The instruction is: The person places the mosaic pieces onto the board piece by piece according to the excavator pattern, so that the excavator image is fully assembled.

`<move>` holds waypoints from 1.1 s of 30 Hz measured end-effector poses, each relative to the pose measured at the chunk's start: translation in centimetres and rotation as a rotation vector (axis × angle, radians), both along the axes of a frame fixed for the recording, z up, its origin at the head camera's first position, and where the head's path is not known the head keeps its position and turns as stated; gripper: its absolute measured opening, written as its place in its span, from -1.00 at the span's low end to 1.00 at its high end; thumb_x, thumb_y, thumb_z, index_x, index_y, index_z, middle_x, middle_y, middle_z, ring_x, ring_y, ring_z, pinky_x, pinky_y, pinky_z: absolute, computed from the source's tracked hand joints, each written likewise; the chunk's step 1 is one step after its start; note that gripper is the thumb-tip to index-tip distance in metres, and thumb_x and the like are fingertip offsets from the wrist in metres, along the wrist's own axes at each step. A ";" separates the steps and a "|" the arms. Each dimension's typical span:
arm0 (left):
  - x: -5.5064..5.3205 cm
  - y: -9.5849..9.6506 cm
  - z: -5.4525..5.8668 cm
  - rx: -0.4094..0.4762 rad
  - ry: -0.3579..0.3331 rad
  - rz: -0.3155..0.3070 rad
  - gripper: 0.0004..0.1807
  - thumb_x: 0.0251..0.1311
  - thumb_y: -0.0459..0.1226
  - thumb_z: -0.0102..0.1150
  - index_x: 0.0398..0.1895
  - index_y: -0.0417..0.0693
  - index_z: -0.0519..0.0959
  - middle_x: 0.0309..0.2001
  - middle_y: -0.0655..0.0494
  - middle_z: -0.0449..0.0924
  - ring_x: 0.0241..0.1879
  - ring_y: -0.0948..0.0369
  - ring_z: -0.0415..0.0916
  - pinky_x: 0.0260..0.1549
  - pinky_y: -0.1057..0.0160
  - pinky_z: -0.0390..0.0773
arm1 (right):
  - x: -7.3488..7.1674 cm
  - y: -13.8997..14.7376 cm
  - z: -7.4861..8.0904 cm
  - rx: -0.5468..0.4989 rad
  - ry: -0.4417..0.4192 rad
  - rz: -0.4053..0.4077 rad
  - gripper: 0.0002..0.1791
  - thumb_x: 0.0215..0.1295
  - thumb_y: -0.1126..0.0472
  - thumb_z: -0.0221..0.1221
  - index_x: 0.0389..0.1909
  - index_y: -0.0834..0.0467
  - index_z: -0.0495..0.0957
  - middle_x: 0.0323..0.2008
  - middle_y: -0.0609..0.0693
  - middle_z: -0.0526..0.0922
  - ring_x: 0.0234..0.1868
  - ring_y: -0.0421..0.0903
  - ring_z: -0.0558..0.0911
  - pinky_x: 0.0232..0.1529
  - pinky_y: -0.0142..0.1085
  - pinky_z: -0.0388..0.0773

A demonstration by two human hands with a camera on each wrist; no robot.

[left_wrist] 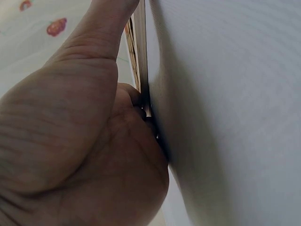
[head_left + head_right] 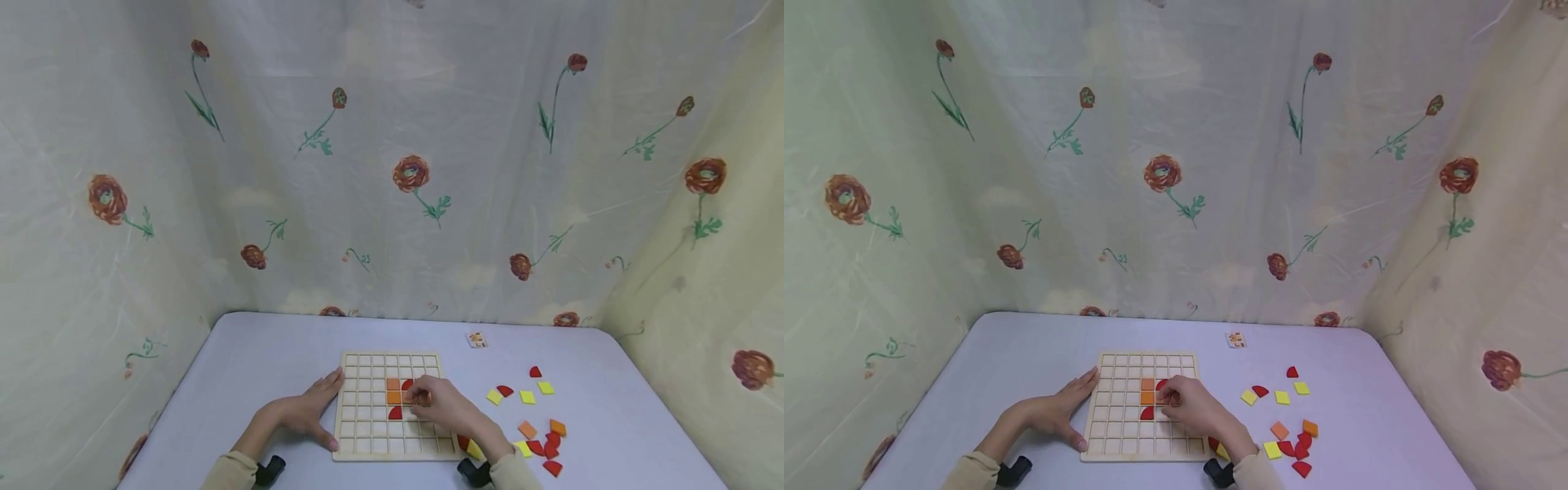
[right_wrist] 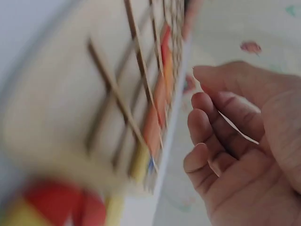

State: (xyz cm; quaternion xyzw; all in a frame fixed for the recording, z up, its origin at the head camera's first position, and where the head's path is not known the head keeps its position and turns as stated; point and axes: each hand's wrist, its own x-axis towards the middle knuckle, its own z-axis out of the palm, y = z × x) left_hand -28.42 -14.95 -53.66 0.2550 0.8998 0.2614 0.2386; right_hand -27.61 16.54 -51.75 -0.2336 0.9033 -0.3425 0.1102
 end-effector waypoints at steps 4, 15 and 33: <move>0.0 0.0 -0.1 0.002 0.003 0.001 0.46 -0.28 0.16 0.51 0.54 -0.18 -0.26 0.56 -0.11 -0.41 0.55 -0.05 -0.38 0.49 -0.09 -0.18 | 0.1 2.8 0.9 -0.002 -0.045 -0.036 -0.81 0.18 0.29 0.27 -0.18 0.14 0.55 -0.25 -0.04 0.58 -0.21 -0.09 0.47 -0.27 -0.37 0.46; -0.5 -0.3 -0.9 -0.012 0.020 -0.009 0.47 -0.31 0.22 0.48 0.54 -0.16 -0.26 0.57 -0.08 -0.42 0.55 -0.02 -0.39 0.50 -0.08 -0.19 | -0.6 7.7 0.0 0.108 -0.167 -0.172 -0.62 0.03 0.33 0.37 -0.10 0.11 0.52 -0.17 -0.05 0.52 -0.13 -0.06 0.43 -0.09 -0.22 0.50; -0.2 -0.2 -0.4 -0.002 0.019 -0.022 0.45 -0.26 0.19 0.48 0.53 -0.21 -0.25 0.56 -0.11 -0.42 0.55 -0.04 -0.40 0.50 -0.08 -0.20 | -0.7 7.7 -0.7 0.102 -0.193 -0.188 -0.75 0.09 0.27 0.38 -0.20 0.11 0.59 -0.32 -0.04 0.55 -0.29 -0.11 0.46 -0.25 -0.33 0.50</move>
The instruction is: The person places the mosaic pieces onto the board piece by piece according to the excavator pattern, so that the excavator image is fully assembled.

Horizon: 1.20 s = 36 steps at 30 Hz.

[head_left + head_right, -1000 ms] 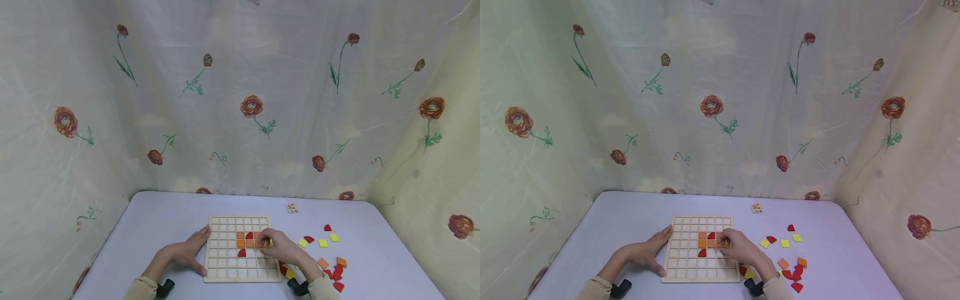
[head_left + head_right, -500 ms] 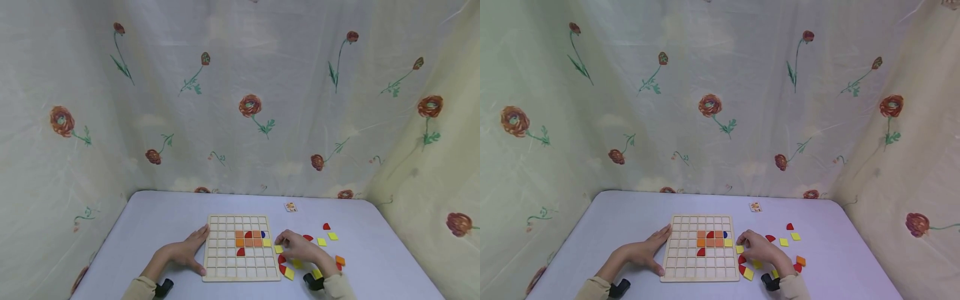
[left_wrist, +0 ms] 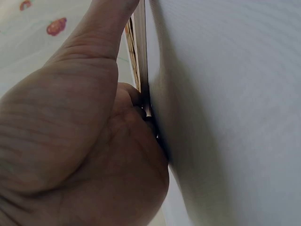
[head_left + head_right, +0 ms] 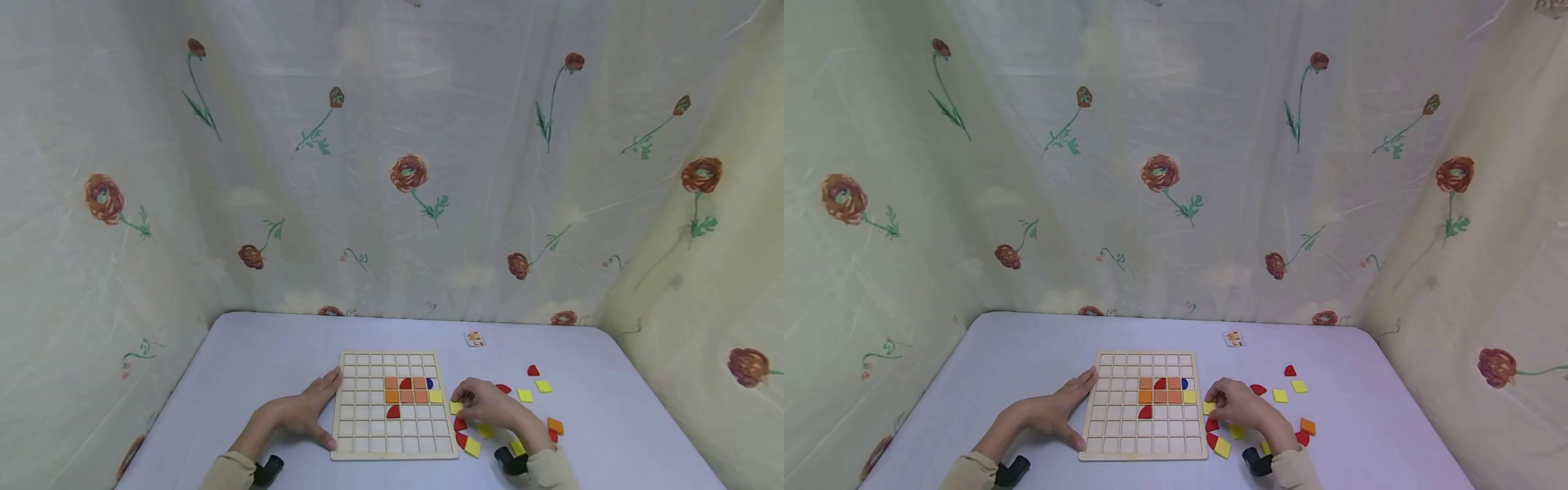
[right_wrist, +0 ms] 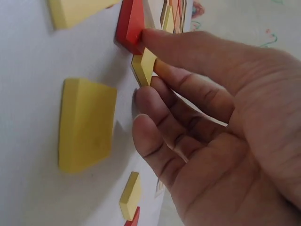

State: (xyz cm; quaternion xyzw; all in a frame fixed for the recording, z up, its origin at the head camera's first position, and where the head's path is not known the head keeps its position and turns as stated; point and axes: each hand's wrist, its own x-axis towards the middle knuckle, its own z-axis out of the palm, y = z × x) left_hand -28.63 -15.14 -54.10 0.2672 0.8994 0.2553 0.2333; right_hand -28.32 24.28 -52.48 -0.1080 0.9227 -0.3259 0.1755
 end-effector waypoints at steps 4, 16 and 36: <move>0.0 0.1 0.0 0.000 -0.005 0.002 0.45 -0.27 0.19 0.49 0.53 -0.21 -0.25 0.56 -0.11 -0.42 0.55 -0.04 -0.39 0.50 -0.08 -0.20 | 0.2 -0.2 0.4 0.006 -0.018 0.008 -0.74 0.08 0.26 0.39 -0.20 0.11 0.59 -0.33 -0.03 0.54 -0.29 -0.10 0.46 -0.26 -0.33 0.49; 0.0 0.2 0.1 -0.014 -0.009 0.017 0.47 -0.30 0.20 0.49 0.53 -0.20 -0.26 0.56 -0.10 -0.42 0.55 -0.04 -0.39 0.50 -0.07 -0.18 | 0.0 0.7 0.1 0.013 0.029 0.013 -0.78 0.08 0.29 0.38 -0.25 0.09 0.61 -0.35 -0.07 0.55 -0.31 -0.11 0.47 -0.27 -0.34 0.50; -0.3 0.0 -0.1 -0.004 -0.006 0.016 0.47 -0.30 0.22 0.48 0.54 -0.18 -0.26 0.57 -0.08 -0.42 0.55 -0.01 -0.40 0.50 -0.07 -0.21 | 0.7 -6.0 0.5 -0.033 0.185 0.234 -0.78 0.11 0.19 0.36 -0.22 0.11 0.60 -0.33 -0.11 0.54 -0.32 -0.19 0.44 -0.37 -0.43 0.44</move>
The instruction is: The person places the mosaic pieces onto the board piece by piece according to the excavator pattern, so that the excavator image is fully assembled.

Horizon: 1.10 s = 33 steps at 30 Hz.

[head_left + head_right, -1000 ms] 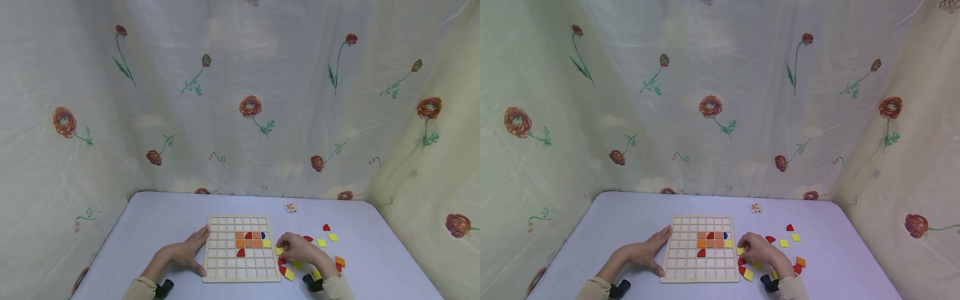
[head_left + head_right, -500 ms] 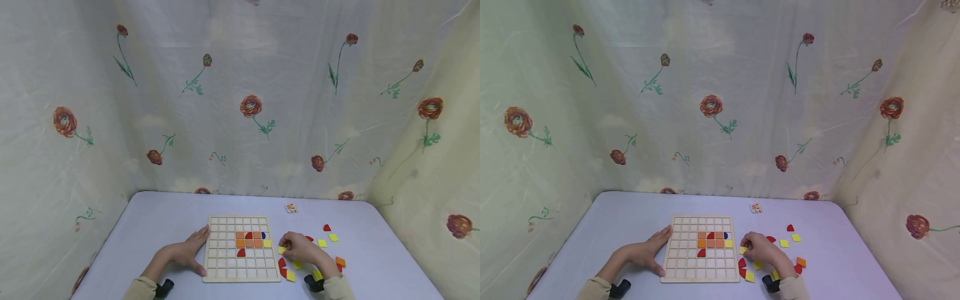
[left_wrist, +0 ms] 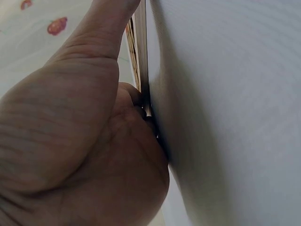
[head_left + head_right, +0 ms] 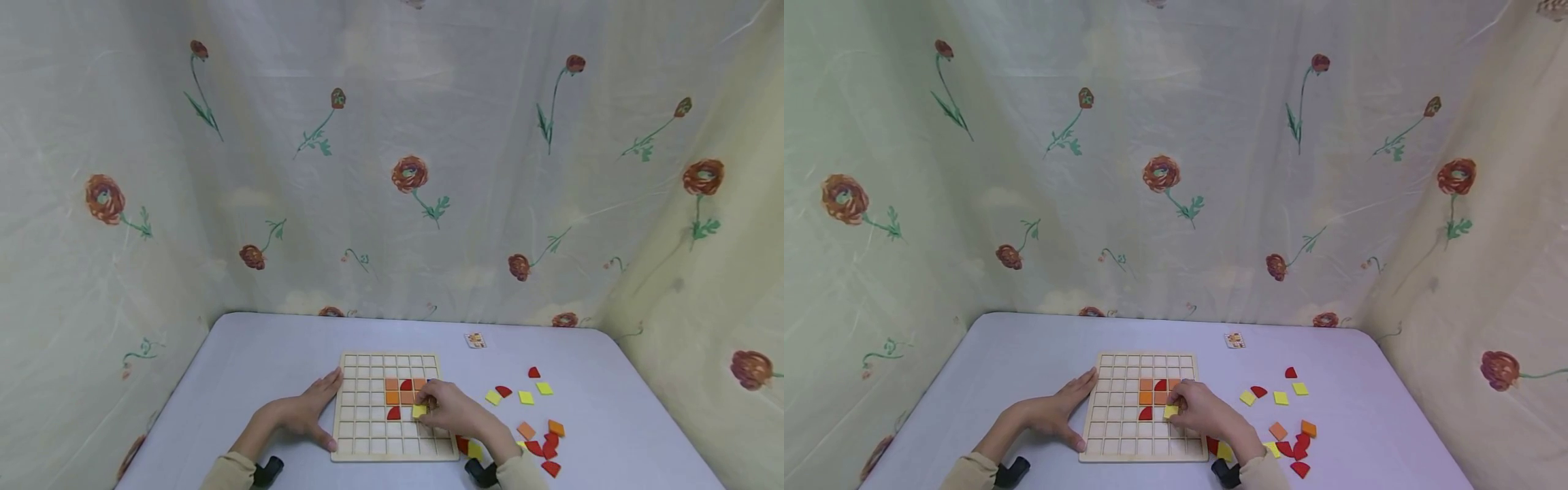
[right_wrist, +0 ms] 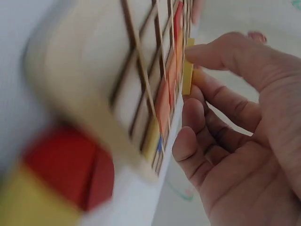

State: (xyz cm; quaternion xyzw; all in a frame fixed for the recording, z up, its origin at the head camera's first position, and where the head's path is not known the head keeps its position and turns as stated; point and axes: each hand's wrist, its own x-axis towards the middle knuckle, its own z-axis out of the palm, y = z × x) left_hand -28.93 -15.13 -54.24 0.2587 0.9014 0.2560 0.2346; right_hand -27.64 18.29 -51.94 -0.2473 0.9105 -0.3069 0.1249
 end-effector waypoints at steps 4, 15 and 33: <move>0.0 0.0 -0.1 -0.004 0.001 0.001 0.47 -0.30 0.23 0.47 0.54 -0.17 -0.25 0.57 -0.07 -0.42 0.55 -0.01 -0.40 0.50 -0.07 -0.20 | -0.1 -1.1 -0.6 0.017 0.042 0.042 -0.80 0.12 0.25 0.34 -0.21 0.13 0.62 -0.35 -0.12 0.56 -0.38 -0.26 0.45 -0.36 -0.46 0.46; -0.1 0.1 -0.1 -0.011 -0.002 0.008 0.48 -0.31 0.24 0.47 0.54 -0.14 -0.26 0.57 -0.05 -0.42 0.55 0.00 -0.40 0.50 -0.07 -0.20 | -0.7 -1.8 -1.2 -0.004 0.013 0.013 -0.87 0.15 0.28 0.34 -0.27 0.08 0.65 -0.31 -0.17 0.55 -0.35 -0.28 0.46 -0.31 -0.46 0.48; 0.1 0.0 0.0 -0.003 0.009 -0.006 0.47 -0.29 0.22 0.48 0.54 -0.16 -0.26 0.57 -0.08 -0.42 0.55 -0.02 -0.40 0.49 -0.09 -0.18 | -1.4 3.9 1.0 -0.012 -0.016 -0.284 -0.73 0.13 0.20 0.36 -0.16 0.14 0.58 -0.32 -0.09 0.57 -0.28 -0.14 0.46 -0.32 -0.36 0.45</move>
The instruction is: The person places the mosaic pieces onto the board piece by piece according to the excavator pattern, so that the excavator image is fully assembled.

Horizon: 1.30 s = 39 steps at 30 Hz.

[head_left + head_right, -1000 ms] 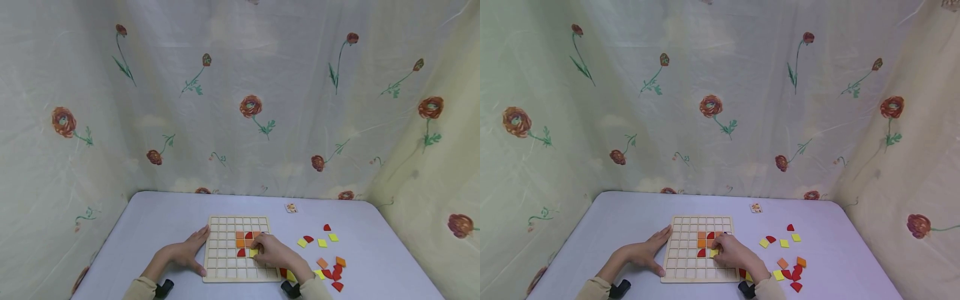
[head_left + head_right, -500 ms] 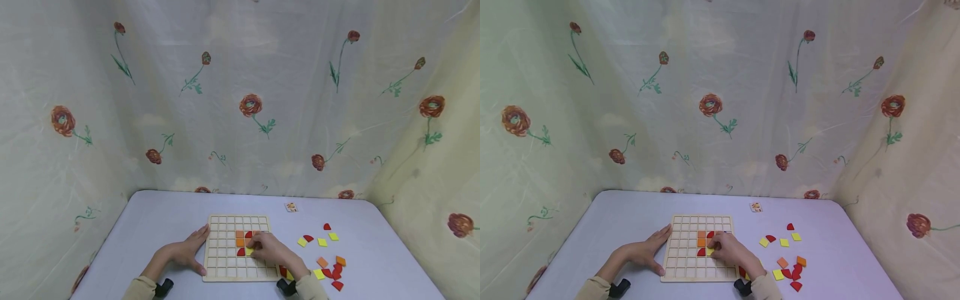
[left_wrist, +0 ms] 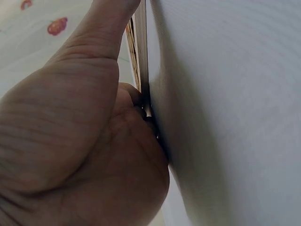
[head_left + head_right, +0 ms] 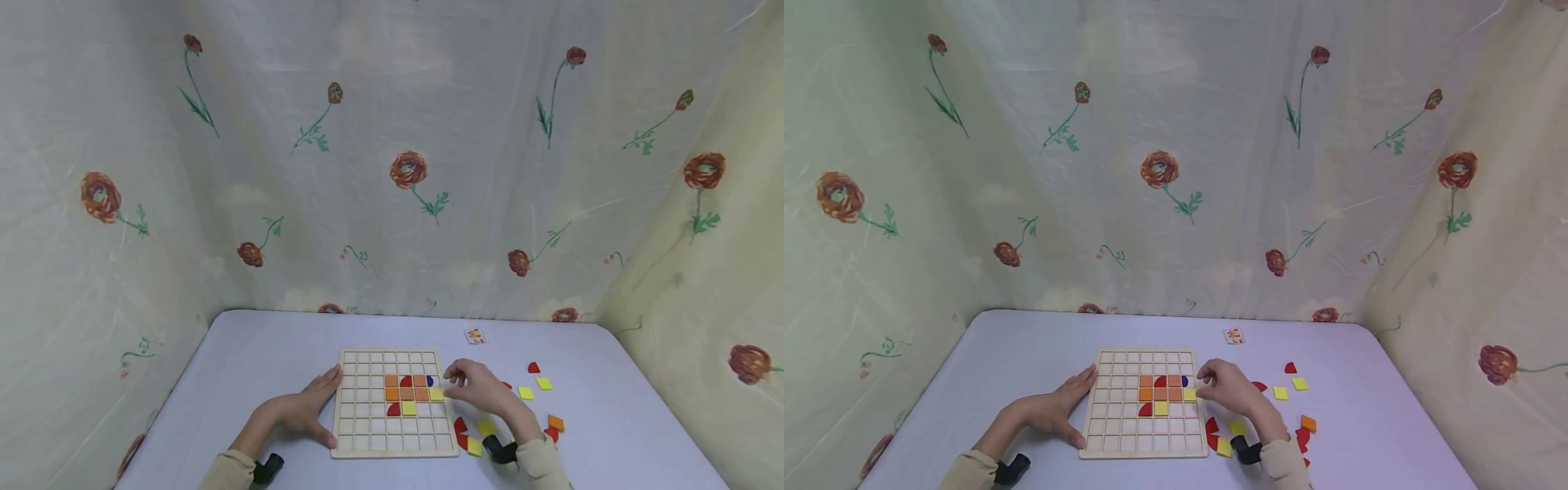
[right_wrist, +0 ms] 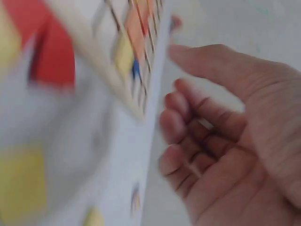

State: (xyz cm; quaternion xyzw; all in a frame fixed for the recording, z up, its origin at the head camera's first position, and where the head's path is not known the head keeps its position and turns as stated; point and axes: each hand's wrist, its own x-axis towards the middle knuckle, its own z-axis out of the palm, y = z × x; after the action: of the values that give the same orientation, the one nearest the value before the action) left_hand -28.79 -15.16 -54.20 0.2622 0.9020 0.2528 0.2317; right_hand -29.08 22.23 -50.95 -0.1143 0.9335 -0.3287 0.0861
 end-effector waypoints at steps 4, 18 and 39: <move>0.0 0.1 0.0 -0.005 0.000 0.002 0.47 -0.29 0.22 0.48 0.54 -0.17 -0.25 0.57 -0.08 -0.41 0.55 -0.02 -0.39 0.50 -0.08 -0.18 | -0.3 3.0 0.0 0.091 -0.050 -0.169 -0.71 0.11 0.20 0.38 -0.17 0.18 0.56 -0.36 -0.04 0.54 -0.30 -0.11 0.45 -0.29 -0.32 0.48; 0.0 0.1 0.0 -0.008 -0.010 0.007 0.46 -0.29 0.22 0.48 0.54 -0.17 -0.24 0.57 -0.08 -0.40 0.55 -0.02 -0.39 0.50 -0.08 -0.19 | -0.3 6.4 -1.0 0.177 -0.073 -0.257 -0.81 0.11 0.32 0.35 -0.26 0.23 0.57 -0.41 0.02 0.53 -0.34 -0.06 0.45 -0.27 -0.28 0.53; -0.2 -0.1 -0.3 0.003 -0.002 0.009 0.46 -0.29 0.21 0.49 0.54 -0.16 -0.25 0.57 -0.08 -0.41 0.55 -0.03 -0.39 0.49 -0.09 -0.18 | -0.5 3.5 -1.0 0.177 -0.074 -0.186 -0.78 0.06 0.25 0.34 -0.31 0.17 0.52 -0.42 0.00 0.50 -0.36 -0.09 0.45 -0.34 -0.30 0.46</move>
State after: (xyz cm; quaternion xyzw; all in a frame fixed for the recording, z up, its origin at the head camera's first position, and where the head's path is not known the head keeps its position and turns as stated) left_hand -28.96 -15.26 -54.53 0.2581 0.9027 0.2555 0.2309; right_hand -29.56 25.70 -51.98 -0.0070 0.9616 -0.2557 0.0995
